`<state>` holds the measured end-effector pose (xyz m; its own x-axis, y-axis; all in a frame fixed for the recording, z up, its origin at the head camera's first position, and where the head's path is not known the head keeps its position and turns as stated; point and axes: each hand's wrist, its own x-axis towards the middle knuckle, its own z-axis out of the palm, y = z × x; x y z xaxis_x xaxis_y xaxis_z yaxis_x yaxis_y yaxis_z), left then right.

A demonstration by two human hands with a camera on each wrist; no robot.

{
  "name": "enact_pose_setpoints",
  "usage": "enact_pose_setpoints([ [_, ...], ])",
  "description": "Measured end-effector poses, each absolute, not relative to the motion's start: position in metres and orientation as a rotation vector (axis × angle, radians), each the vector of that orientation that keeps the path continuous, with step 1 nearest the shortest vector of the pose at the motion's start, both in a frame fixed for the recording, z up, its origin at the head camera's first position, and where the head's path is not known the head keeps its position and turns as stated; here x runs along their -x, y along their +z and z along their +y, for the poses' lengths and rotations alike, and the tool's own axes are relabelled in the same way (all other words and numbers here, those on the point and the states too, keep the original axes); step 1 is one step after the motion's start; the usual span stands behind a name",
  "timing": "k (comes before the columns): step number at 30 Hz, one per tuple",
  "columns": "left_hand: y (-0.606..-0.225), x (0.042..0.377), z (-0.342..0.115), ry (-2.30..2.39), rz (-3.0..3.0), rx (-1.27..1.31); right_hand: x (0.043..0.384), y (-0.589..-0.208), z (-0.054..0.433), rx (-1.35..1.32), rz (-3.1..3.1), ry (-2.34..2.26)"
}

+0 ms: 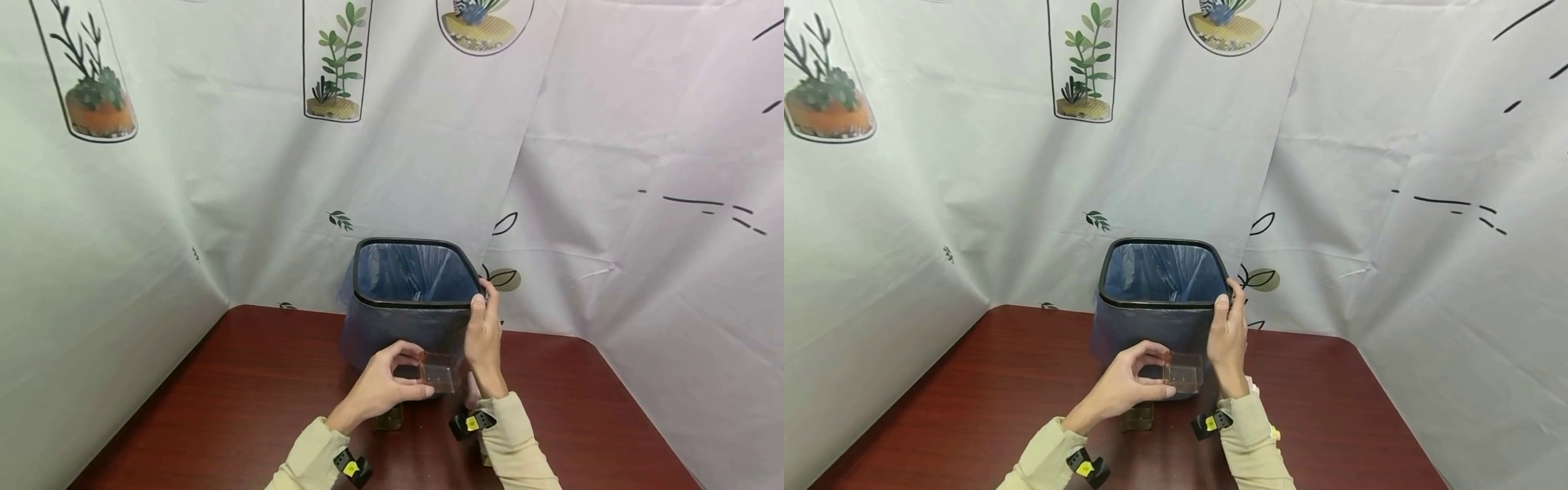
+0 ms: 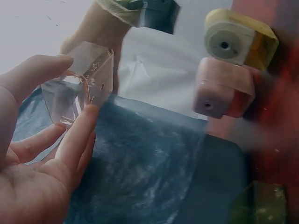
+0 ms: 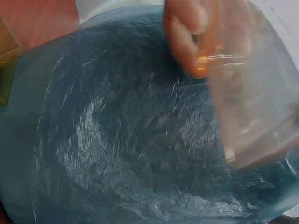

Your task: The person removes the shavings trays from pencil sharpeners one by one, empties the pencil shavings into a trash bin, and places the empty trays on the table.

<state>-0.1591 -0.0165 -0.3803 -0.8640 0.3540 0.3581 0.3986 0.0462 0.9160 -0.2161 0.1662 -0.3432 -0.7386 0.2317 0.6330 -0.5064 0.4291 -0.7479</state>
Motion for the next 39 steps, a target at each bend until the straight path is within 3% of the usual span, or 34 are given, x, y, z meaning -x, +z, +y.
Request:
enact_pose_setpoints([
  [39, -0.428, 0.158, -0.009, -1.859, -2.366, 0.71, 0.213, -0.343, 0.165, -0.252, -1.984, 1.375],
])
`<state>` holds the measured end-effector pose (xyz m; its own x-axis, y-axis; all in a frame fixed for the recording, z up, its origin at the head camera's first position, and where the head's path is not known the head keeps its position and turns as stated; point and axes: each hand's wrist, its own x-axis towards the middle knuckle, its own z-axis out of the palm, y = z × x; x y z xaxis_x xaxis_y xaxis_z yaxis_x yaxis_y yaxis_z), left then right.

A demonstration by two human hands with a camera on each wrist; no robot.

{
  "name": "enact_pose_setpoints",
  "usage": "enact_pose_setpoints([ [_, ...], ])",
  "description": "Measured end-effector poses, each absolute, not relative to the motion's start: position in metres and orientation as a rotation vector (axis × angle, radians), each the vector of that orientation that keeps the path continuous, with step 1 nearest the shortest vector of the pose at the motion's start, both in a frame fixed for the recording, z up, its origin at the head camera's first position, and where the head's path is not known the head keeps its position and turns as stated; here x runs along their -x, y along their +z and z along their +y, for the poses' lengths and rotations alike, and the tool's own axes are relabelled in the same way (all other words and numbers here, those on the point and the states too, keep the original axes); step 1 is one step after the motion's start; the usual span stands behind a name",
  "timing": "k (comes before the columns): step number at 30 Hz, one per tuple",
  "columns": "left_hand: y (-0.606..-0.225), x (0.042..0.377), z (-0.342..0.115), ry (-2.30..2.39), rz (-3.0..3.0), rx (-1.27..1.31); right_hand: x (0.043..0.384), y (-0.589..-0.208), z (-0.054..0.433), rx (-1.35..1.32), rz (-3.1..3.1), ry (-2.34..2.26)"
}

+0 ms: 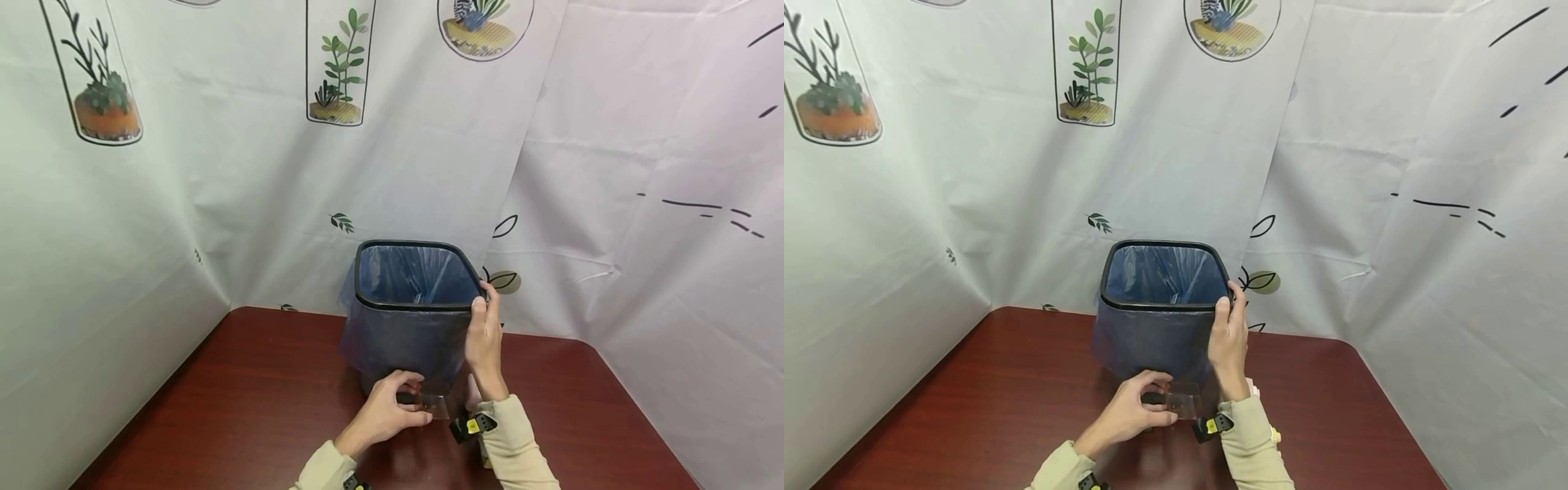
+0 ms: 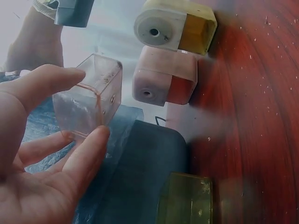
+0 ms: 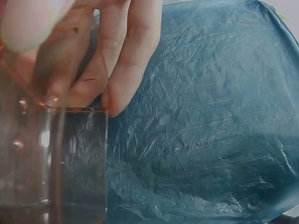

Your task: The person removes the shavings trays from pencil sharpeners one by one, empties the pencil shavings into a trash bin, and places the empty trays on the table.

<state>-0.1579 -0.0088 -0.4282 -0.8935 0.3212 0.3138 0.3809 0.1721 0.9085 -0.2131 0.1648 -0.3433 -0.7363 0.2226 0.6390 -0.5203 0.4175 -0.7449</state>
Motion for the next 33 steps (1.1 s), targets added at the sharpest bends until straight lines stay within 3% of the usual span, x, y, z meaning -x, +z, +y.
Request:
enact_pose_setpoints([
  [33, -0.444, 0.166, -0.003, -1.452, -2.601, 0.763, 0.214, -0.343, 0.165, -0.249, -1.99, 1.359],
])
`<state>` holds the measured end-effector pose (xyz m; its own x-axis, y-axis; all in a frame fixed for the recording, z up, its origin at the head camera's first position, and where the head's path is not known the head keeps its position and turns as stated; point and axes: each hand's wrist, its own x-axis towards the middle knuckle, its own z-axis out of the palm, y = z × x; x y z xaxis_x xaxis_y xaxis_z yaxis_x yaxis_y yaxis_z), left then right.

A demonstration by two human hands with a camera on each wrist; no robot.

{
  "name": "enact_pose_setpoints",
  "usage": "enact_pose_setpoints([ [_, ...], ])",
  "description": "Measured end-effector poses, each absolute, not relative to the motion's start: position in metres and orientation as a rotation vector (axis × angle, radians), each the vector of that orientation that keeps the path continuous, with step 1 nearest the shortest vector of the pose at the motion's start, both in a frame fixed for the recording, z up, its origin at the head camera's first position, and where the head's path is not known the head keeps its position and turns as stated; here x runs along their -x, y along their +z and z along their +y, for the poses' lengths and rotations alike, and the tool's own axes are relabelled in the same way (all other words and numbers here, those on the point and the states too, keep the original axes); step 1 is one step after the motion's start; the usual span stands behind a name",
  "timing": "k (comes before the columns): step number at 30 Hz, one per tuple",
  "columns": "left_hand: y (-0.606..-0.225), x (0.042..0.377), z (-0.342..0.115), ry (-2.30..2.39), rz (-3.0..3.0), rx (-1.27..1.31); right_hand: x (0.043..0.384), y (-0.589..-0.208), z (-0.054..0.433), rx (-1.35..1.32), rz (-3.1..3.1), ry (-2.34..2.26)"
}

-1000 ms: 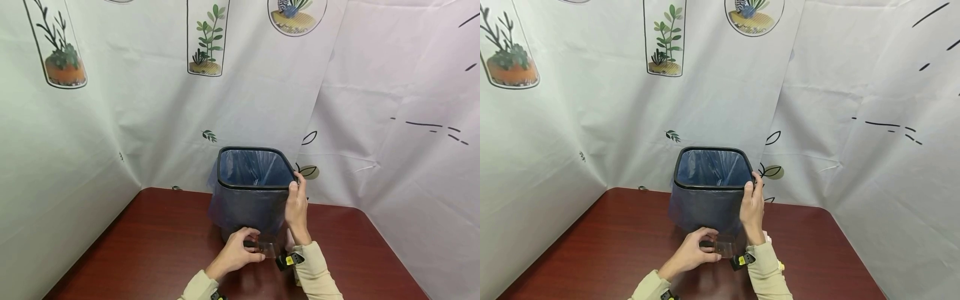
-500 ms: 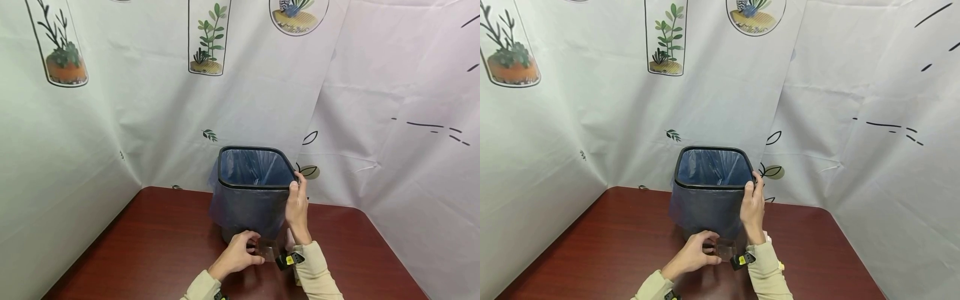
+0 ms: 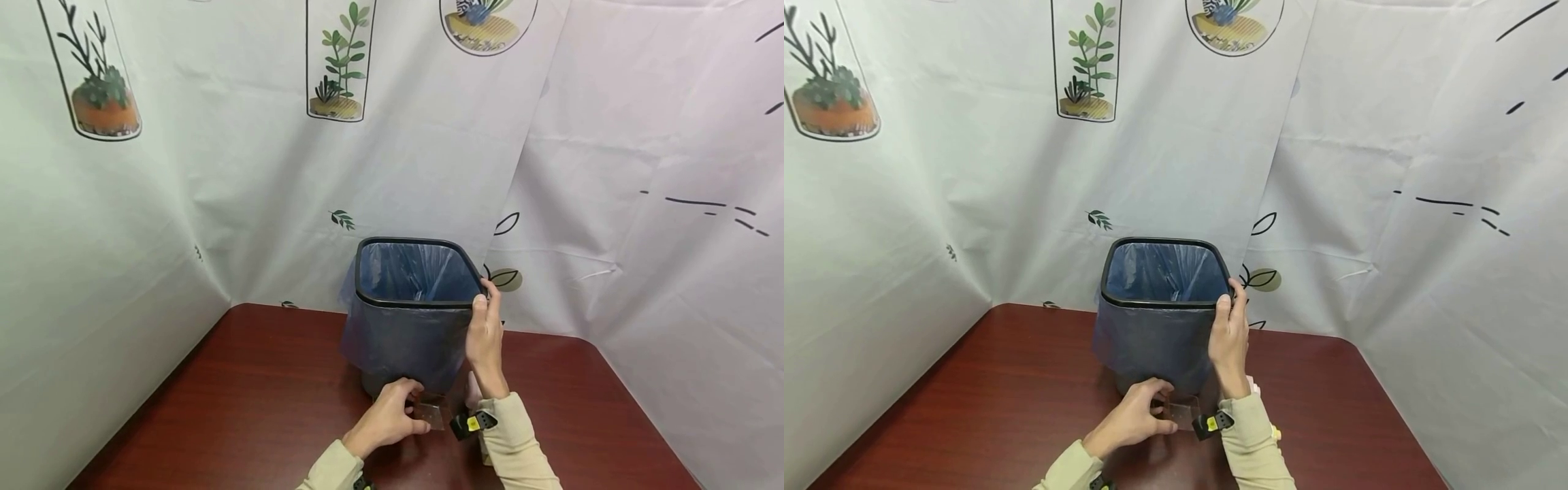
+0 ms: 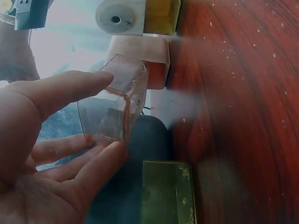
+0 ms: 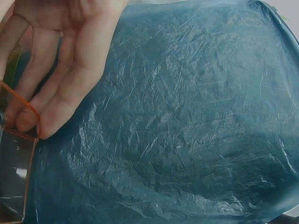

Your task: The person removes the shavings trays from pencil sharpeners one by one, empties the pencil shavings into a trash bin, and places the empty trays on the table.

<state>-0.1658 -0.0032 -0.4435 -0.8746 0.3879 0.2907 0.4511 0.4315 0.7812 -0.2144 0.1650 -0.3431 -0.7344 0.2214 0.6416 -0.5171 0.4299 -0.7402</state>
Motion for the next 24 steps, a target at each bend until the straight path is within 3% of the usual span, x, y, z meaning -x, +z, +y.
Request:
enact_pose_setpoints([
  [24, -0.4502, 0.167, 0.0022, -1.211, -2.755, 0.715, 0.214, -0.3441, 0.1659, -0.243, -1.997, 1.368],
])
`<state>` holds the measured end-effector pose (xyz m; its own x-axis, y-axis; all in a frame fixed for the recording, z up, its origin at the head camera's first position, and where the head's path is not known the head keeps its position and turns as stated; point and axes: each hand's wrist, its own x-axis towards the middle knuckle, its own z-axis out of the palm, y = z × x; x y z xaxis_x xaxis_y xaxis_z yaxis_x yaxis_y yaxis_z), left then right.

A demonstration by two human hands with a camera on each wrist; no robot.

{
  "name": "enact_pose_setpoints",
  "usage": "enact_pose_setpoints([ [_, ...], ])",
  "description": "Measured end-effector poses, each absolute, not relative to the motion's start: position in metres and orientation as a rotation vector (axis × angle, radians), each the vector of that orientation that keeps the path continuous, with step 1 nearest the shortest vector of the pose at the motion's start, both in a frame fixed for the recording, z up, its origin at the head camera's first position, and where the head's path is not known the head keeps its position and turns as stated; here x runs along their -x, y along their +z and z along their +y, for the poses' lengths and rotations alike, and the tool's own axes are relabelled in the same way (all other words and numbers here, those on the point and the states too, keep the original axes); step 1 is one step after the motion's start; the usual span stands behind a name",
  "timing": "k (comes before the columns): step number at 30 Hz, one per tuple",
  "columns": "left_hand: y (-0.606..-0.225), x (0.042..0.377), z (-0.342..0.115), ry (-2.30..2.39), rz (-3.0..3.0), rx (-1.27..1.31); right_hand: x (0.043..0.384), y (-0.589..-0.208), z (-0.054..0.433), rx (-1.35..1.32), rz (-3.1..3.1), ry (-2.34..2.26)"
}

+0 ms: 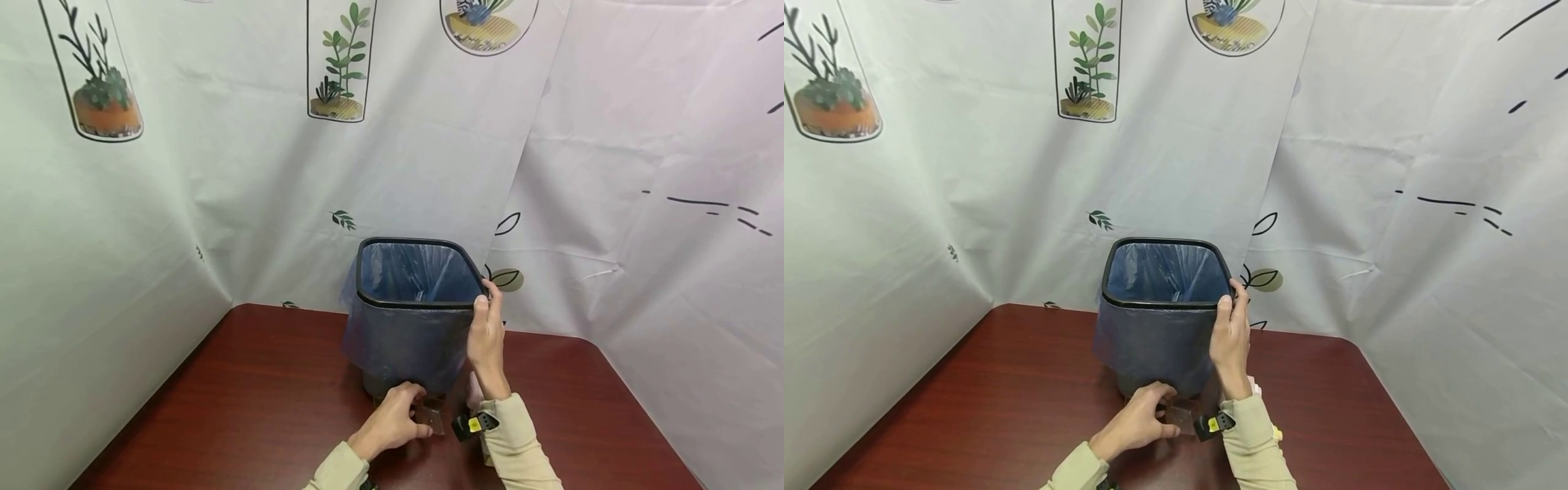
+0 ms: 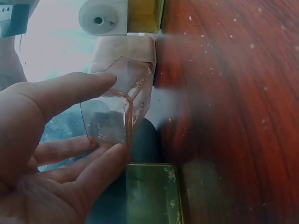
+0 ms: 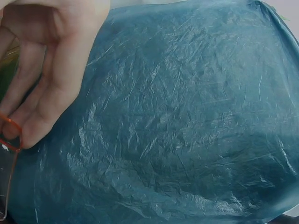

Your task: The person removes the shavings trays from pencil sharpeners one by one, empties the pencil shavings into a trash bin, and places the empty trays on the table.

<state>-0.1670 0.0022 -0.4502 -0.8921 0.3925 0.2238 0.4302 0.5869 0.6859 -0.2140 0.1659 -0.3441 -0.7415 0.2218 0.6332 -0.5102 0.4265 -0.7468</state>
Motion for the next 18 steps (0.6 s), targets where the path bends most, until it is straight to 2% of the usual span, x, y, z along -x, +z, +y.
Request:
enact_pose_setpoints([
  [18, -0.4512, 0.1648, 0.0061, -0.967, -2.791, 0.677, 0.2124, -0.3426, 0.1652, -0.226, -2.008, 1.366],
])
